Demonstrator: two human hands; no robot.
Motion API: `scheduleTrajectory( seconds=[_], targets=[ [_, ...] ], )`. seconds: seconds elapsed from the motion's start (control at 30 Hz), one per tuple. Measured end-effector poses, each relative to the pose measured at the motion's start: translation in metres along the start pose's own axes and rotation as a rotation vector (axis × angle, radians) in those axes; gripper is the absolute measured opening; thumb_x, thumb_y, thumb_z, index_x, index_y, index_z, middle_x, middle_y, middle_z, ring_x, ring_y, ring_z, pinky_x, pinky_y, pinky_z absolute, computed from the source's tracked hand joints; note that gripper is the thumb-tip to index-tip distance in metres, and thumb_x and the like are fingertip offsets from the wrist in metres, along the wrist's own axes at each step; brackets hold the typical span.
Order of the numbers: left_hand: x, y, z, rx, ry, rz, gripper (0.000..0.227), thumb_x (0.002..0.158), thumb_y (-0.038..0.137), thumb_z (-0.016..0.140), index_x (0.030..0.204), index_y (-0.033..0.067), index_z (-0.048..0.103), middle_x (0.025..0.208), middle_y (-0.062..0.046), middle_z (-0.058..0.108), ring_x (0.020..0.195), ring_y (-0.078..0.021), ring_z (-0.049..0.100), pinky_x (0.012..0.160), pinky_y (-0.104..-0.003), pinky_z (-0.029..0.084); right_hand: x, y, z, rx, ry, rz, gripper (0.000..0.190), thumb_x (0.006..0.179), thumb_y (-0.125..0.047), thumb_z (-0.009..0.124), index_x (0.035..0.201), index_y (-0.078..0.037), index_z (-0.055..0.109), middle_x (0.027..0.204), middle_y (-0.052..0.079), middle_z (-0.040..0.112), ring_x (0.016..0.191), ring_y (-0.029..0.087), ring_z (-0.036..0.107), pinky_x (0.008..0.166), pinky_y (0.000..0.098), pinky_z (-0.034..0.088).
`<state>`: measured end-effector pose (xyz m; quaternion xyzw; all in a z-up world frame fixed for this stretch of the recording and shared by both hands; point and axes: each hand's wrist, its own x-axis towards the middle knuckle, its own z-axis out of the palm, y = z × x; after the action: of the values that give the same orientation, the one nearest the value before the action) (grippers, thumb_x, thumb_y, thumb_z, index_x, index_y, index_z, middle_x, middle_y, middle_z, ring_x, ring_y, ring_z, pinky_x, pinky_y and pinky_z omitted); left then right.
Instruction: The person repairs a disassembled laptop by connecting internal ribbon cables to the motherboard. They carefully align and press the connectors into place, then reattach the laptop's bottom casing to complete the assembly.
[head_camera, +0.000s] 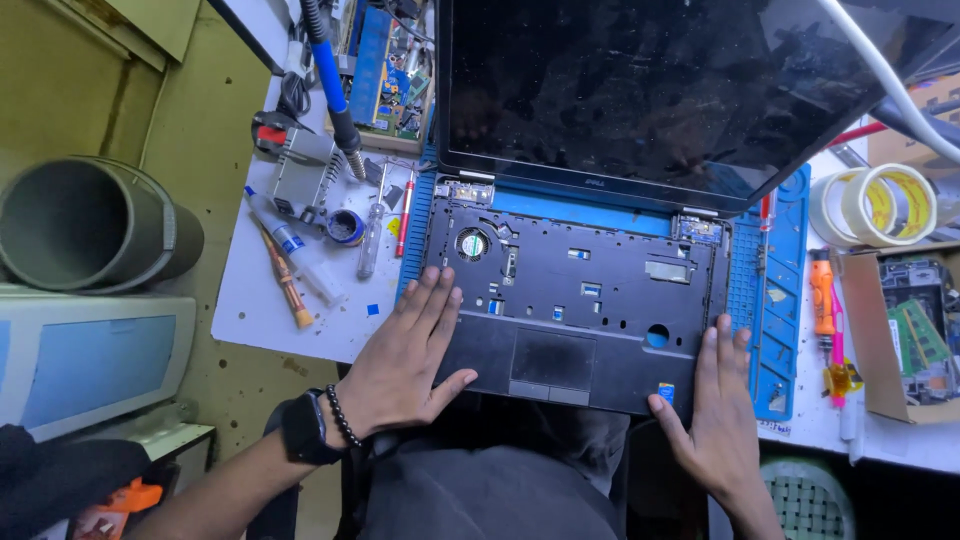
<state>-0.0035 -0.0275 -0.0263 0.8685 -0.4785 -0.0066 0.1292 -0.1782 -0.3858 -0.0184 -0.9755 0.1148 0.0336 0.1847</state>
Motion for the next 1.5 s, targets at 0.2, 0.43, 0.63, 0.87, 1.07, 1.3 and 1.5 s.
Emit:
scheduleTrajectory(
  seconds=[0.2, 0.43, 0.63, 0.87, 1.07, 1.3, 1.5],
  targets=[
    [0.007, -0.006, -0.011, 0.06, 0.115, 0.008, 0.096, 0.096, 0.065, 0.057, 0.15, -0.0115, 0.036, 0.158, -0.029, 0.033, 0.151, -0.0414, 0.028, 0.126, -0.047, 0.026, -0.003, 0.019, 0.025, 0.009, 0.183, -0.144, 0.093, 0.09, -0.042, 0.053, 0.158, 0.012, 0.021, 0.171, 0.029, 0.014, 0.157, 0.058, 0.003, 0.126, 0.0625, 0.01],
    [0.052, -0.027, -0.041, -0.167, 0.41, -0.003, 0.033, 0.101, 0.021, 0.068, 0.129, 0.0032, 0.068, 0.132, -0.018, 0.071, 0.084, -0.0217, 0.075, 0.072, -0.033, 0.061, 0.001, 0.017, 0.026, -0.055, 0.266, -0.082, 0.091, 0.084, -0.035, 0.063, 0.154, 0.019, 0.041, 0.17, 0.031, 0.03, 0.158, 0.059, 0.013, 0.125, 0.0667, 0.02],
    [0.082, -0.027, -0.02, -0.188, 0.164, -0.201, 0.088, 0.1, 0.06, 0.048, 0.153, -0.0094, 0.034, 0.162, -0.027, 0.034, 0.154, -0.039, 0.029, 0.125, -0.047, 0.027, 0.019, -0.002, -0.01, 0.088, 0.253, -0.026, 0.073, 0.096, -0.03, 0.059, 0.156, 0.01, 0.045, 0.164, 0.027, 0.043, 0.157, 0.045, 0.031, 0.121, 0.0554, 0.031],
    [0.084, -0.037, -0.002, -0.144, 0.019, -0.158, 0.094, 0.1, 0.068, 0.033, 0.16, -0.0029, 0.021, 0.169, -0.021, 0.019, 0.158, -0.0349, 0.014, 0.129, -0.047, 0.01, 0.029, 0.0, 0.0, 0.077, 0.152, -0.067, 0.083, 0.092, -0.037, 0.058, 0.16, 0.003, 0.032, 0.171, 0.023, 0.026, 0.16, 0.04, 0.017, 0.125, 0.0526, 0.021],
    [0.087, -0.035, -0.007, -0.171, 0.044, -0.106, 0.099, 0.098, 0.07, 0.041, 0.157, -0.008, 0.024, 0.165, -0.027, 0.026, 0.155, -0.0391, 0.022, 0.128, -0.048, 0.015, 0.027, -0.002, 0.0, 0.064, 0.26, -0.159, 0.087, 0.091, -0.034, 0.064, 0.161, 0.005, 0.03, 0.169, 0.023, 0.03, 0.16, 0.038, 0.022, 0.126, 0.0479, 0.026],
    [0.086, -0.035, -0.005, -0.108, 0.025, -0.14, 0.097, 0.099, 0.067, 0.043, 0.159, -0.0064, 0.02, 0.167, -0.023, 0.023, 0.156, -0.0351, 0.02, 0.128, -0.045, 0.013, 0.031, -0.001, 0.002, -0.101, 0.134, -0.161, 0.091, 0.096, -0.049, 0.05, 0.161, 0.006, 0.019, 0.171, 0.024, 0.016, 0.161, 0.036, 0.011, 0.129, 0.0458, 0.012],
    [0.087, -0.036, -0.003, 0.003, 0.025, -0.134, 0.096, 0.099, 0.069, 0.043, 0.157, -0.0066, 0.027, 0.164, -0.024, 0.031, 0.153, -0.0359, 0.027, 0.127, -0.045, 0.019, 0.03, -0.001, 0.005, -0.228, 0.149, -0.146, 0.089, 0.099, -0.056, 0.04, 0.161, 0.006, 0.021, 0.17, 0.024, 0.02, 0.16, 0.037, 0.016, 0.129, 0.0488, 0.011]
  ],
)
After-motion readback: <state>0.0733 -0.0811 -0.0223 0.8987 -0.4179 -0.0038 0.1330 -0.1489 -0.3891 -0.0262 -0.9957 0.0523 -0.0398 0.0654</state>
